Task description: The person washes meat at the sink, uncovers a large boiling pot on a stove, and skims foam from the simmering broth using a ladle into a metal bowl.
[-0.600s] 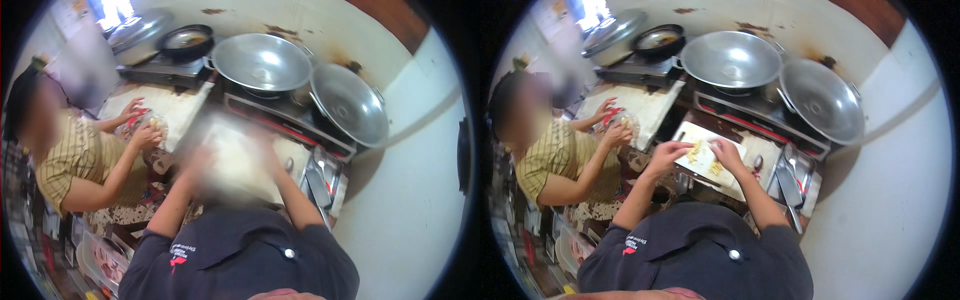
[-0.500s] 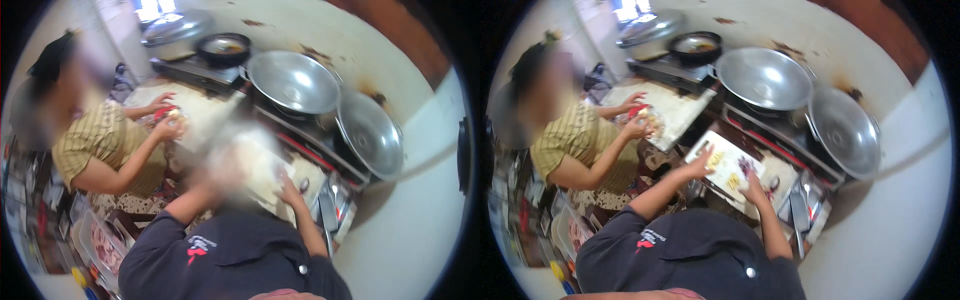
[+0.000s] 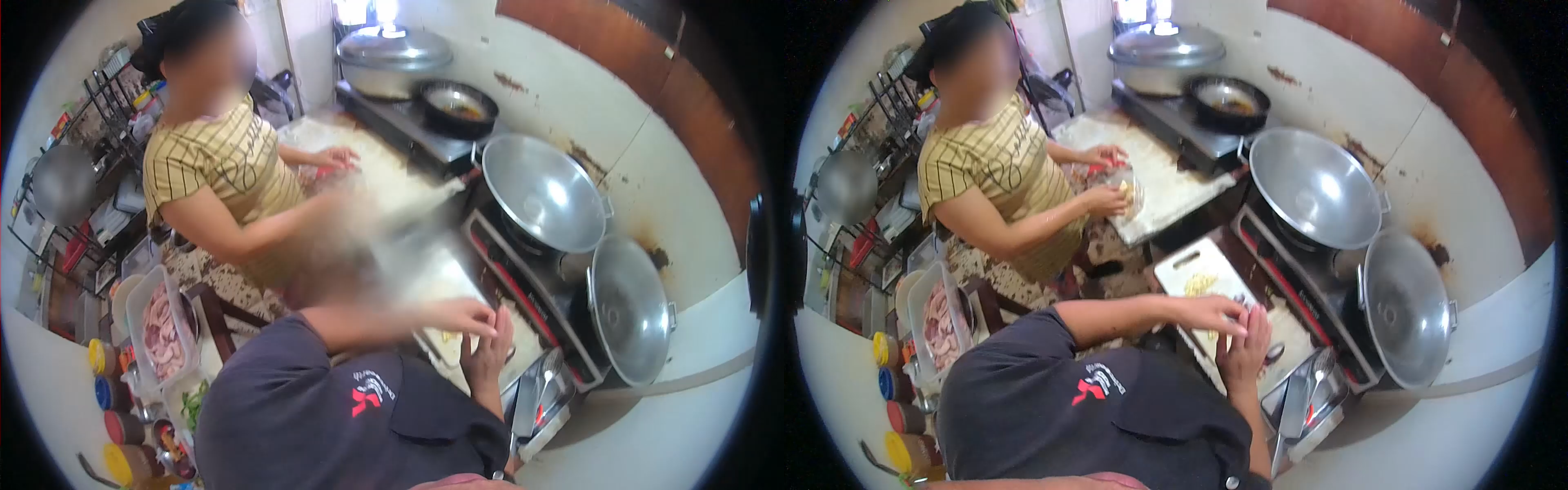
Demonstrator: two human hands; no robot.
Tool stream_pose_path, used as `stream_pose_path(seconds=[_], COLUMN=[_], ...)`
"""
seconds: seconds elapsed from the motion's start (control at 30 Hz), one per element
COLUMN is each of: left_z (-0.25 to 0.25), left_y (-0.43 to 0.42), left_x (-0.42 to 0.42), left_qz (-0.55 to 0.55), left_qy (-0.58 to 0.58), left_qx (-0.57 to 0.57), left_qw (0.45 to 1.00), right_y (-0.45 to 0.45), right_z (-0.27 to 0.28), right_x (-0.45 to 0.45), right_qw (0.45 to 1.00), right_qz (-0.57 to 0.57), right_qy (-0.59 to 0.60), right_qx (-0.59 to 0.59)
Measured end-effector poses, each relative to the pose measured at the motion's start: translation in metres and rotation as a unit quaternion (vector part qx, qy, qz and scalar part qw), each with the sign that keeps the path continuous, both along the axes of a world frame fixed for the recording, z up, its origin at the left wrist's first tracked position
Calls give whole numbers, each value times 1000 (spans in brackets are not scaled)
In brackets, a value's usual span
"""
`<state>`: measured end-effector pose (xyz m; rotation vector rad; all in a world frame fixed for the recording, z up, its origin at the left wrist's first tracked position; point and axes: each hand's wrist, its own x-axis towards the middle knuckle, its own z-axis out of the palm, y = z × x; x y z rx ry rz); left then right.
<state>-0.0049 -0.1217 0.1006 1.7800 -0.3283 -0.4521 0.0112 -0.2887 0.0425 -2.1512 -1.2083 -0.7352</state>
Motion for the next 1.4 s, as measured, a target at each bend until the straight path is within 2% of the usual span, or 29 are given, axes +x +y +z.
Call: stream_pose_path(seconds=[0.03,0.07,0.1,0.13,0.17,0.23,0.33,0.37,0.4,0.47,0.53,0.63,0.67,0.7,0.73,0.77,0.8,0.87,0.9,0.97,1.03,1.1,1.17,1.23,1.3,1.33,1.4], left_z=[-6,-25,-31,-22,-24,-34,-84,-91,-98,-108,-77,-68,-104,-122,-119,-121,-111,-93,-84,-35,-7,56,111,149,181,188,191], left_y=[8,18,28,34,41,43,31,28,22,10,10,6,5,8,16,22,32,52,68,96,121,136,141,133,127,128,130], left_x=[-12,-21,-32,-48,-65,-114,-195,-217,-236,-267,-286,-311,-325,-335,-338,-344,-349,-360,-364,-372,-380,-393,-403,-413,-406,-407,-416], left_qz=[79,140,172,193,244,362,428,445,469,507,452,471,518,561,558,587,582,588,575,580,558,419,238,98,-66,-84,-47], left_qy=[-87,-206,-121,-46,-22,32,-70,-75,-56,-29,71,88,50,9,-7,-27,-1,39,49,119,-99,-210,-305,-352,-461,-472,-466], left_qx=[76,146,268,261,252,232,347,381,382,379,357,341,323,305,295,284,298,294,246,108,-96,-166,-167,-105,-176,-186,-164], left_qw=[990,958,940,945,936,902,832,807,794,773,815,809,790,770,776,758,756,753,779,798,818,868,907,925,867,858,868], right_y=[0,-7,-8,-15,-20,-26,-20,-13,-6,15,40,84,97,107,117,130,141,150,154,163,175,186,201,220,242,253,273], right_z=[-1,-17,-31,-35,-49,-53,-54,-55,-46,-40,-32,-11,-6,-2,1,3,-13,-12,-7,-18,-29,-34,-32,-20,-10,-8,1], right_x=[-3,0,9,12,17,23,17,18,16,17,10,-1,-10,-23,-38,-49,-50,-75,-87,-93,-104,-117,-132,-156,-176,-184,-198], right_qw=[996,982,960,950,955,940,953,953,938,934,932,907,903,913,921,929,950,938,931,922,922,927,921,918,908,905,894], right_qz=[8,1,5,-11,-18,2,-5,3,35,104,141,161,167,195,220,244,249,244,234,259,264,253,270,284,312,328,357], right_qy=[88,189,281,310,297,338,258,227,266,248,246,325,335,300,265,228,99,123,125,145,155,157,158,152,146,141,137], right_qx=[16,3,-6,-39,-6,-49,-159,-199,-219,-236,-227,-215,-210,-196,-181,-163,-162,-213,-253,-247,-238,-231,-232,-231,-240,-229,-232])
